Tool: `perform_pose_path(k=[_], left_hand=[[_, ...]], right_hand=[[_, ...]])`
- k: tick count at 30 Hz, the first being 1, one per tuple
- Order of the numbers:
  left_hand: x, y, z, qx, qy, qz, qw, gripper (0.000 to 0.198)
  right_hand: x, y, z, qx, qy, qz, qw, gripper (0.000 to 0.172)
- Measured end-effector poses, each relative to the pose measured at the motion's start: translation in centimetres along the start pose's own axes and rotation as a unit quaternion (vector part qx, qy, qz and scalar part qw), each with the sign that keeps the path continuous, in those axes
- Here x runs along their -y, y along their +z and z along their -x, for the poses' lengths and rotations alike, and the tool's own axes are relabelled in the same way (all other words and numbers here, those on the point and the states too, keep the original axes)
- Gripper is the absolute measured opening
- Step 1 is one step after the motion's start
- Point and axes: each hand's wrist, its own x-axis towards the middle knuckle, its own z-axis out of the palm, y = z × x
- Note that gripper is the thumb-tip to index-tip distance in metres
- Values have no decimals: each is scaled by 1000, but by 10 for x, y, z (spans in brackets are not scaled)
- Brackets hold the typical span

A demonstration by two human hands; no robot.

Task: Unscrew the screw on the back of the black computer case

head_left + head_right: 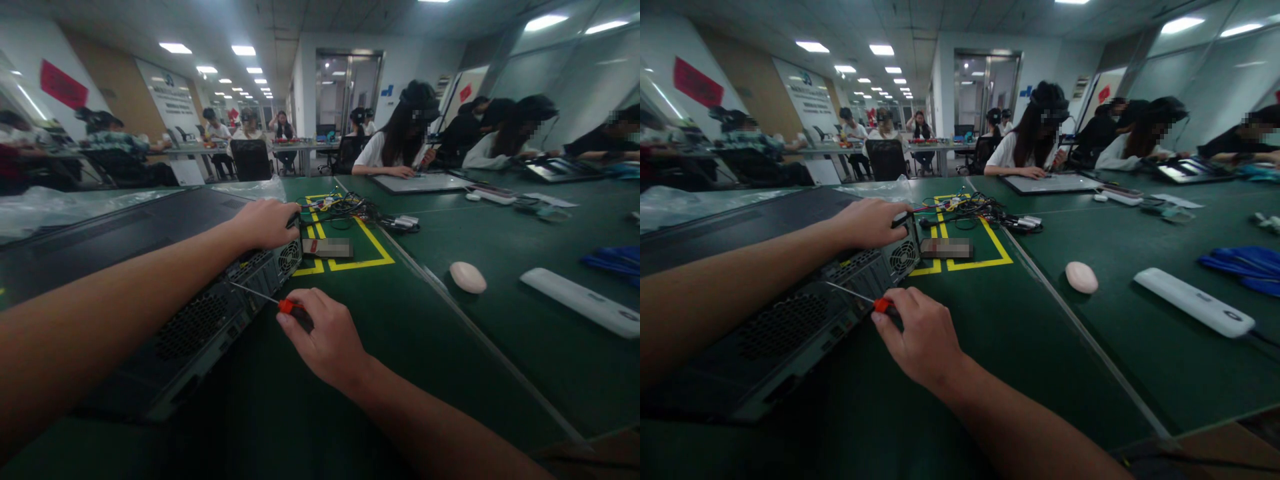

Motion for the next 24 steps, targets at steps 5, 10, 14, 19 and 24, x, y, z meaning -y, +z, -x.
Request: perform_pose_path(k=[5, 10, 14, 19, 24], left_hand=[[1, 2, -1, -3, -4, 15, 1000, 68], [1, 1, 0, -6, 1, 7, 1000, 66], [0, 0, 0, -4, 1, 6, 1000, 66], [-2, -2, 1, 4, -7, 14, 1000, 68], [-1, -1, 1, -2, -3, 8, 1000, 66]], right_hand=[[1, -1, 0, 4, 2, 10, 1000, 19], [1, 1, 0, 14, 11, 16, 1000, 23], [-1, 2, 1, 11, 11, -16, 1000, 23], [-4, 4, 1, 19, 13, -19, 1000, 17], [-4, 4, 0, 18, 3, -5, 1000, 12]])
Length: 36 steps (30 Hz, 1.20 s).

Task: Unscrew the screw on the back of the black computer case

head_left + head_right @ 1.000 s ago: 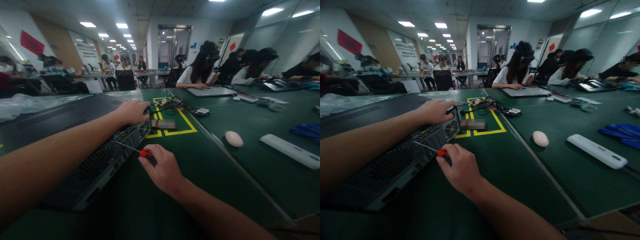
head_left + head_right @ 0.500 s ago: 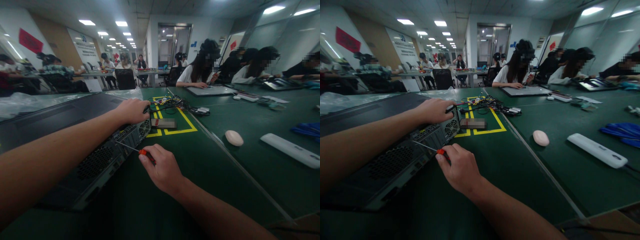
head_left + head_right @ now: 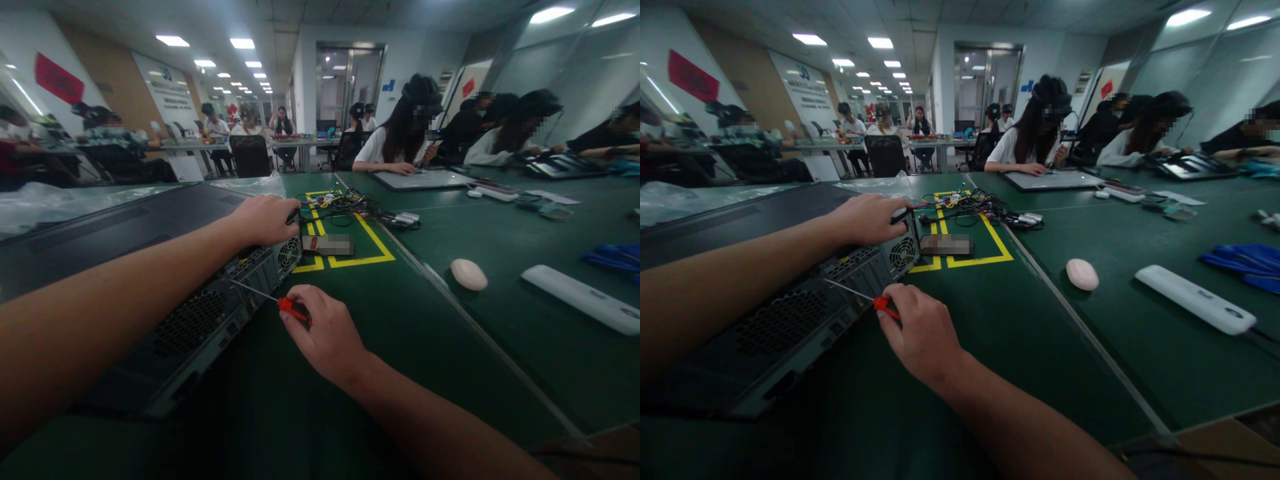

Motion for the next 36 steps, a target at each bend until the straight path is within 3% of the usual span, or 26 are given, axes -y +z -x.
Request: perform_pose_path(k=[13, 29, 36], left_hand=[[1, 1, -1, -4, 3, -5, 1000, 65], [1, 3, -2, -6, 3, -4, 1000, 65], [2, 4, -3, -1, -1, -9, 1000, 65]], right_hand=[[0, 0, 1, -5, -2, -2, 1000, 11], [5, -5, 0, -7, -5, 12, 1000, 26], [3, -2, 2, -12, 1, -46, 999, 27]])
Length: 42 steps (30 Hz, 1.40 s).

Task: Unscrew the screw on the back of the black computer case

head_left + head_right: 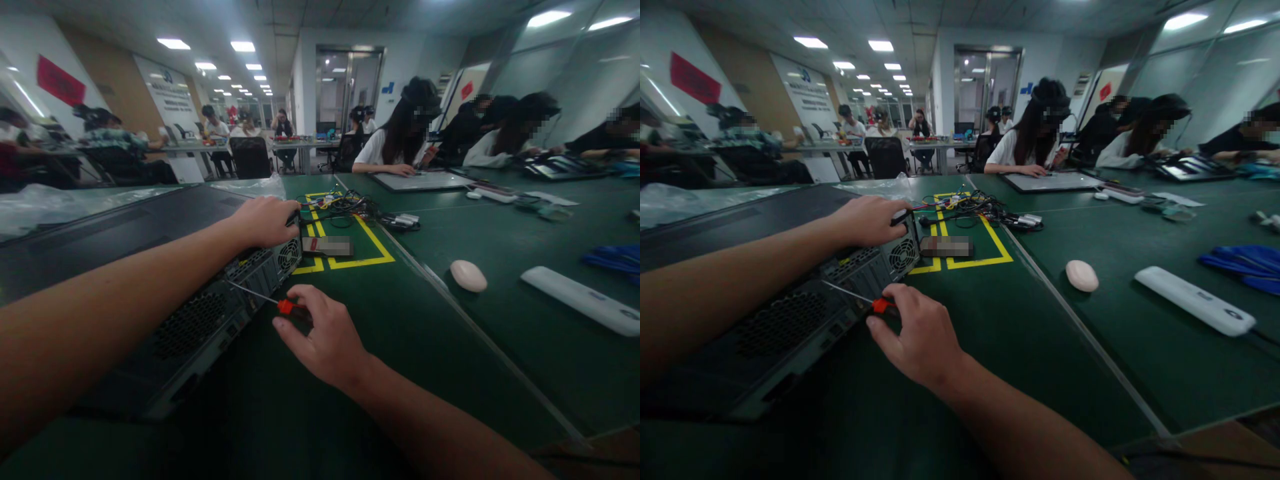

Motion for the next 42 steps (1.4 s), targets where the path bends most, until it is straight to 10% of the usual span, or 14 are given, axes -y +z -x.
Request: perform_pose_path(k=[42], left_hand=[[-2, -4, 2, 4, -2, 9, 1000, 67]], right_hand=[[1, -1, -1, -1, 0, 21, 1000, 25]])
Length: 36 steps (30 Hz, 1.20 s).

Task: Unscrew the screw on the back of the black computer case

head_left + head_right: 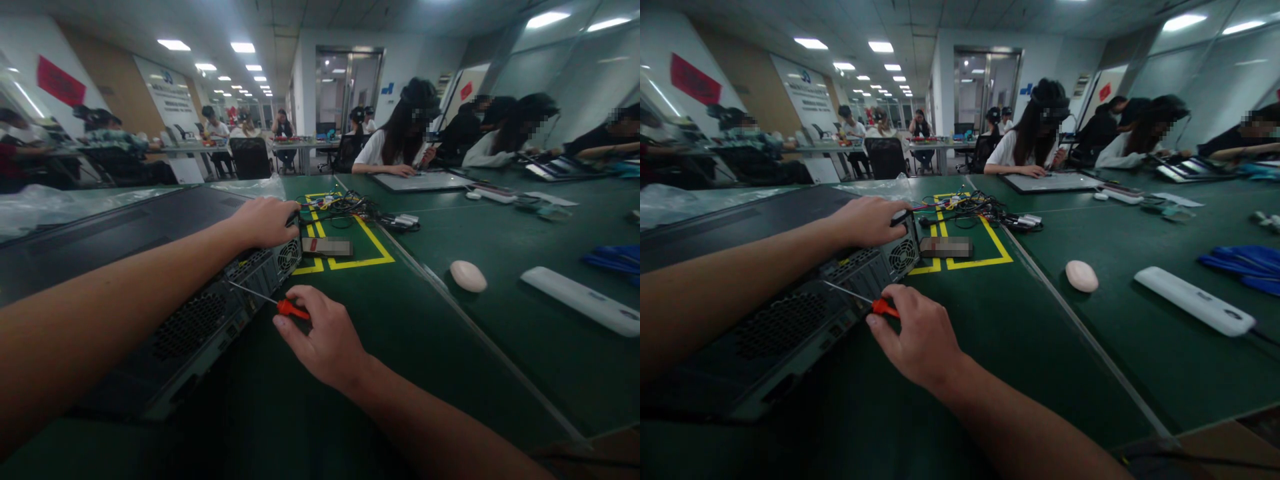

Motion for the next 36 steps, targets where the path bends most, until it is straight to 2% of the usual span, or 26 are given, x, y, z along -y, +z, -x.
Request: perform_pose_path(k=[8, 23, 36], left_hand=[[-1, -1, 1, 0, 0, 0, 1000, 68], [1, 2, -1, -2, 5, -8, 1000, 67], [1, 1, 0, -7, 7, -1, 1000, 66]], right_hand=[[-1, 0, -2, 16, 1, 26, 1000, 11], [0, 0, -1, 10, 1, 32, 999, 11], [3, -3, -1, 13, 1, 28, 1000, 20]])
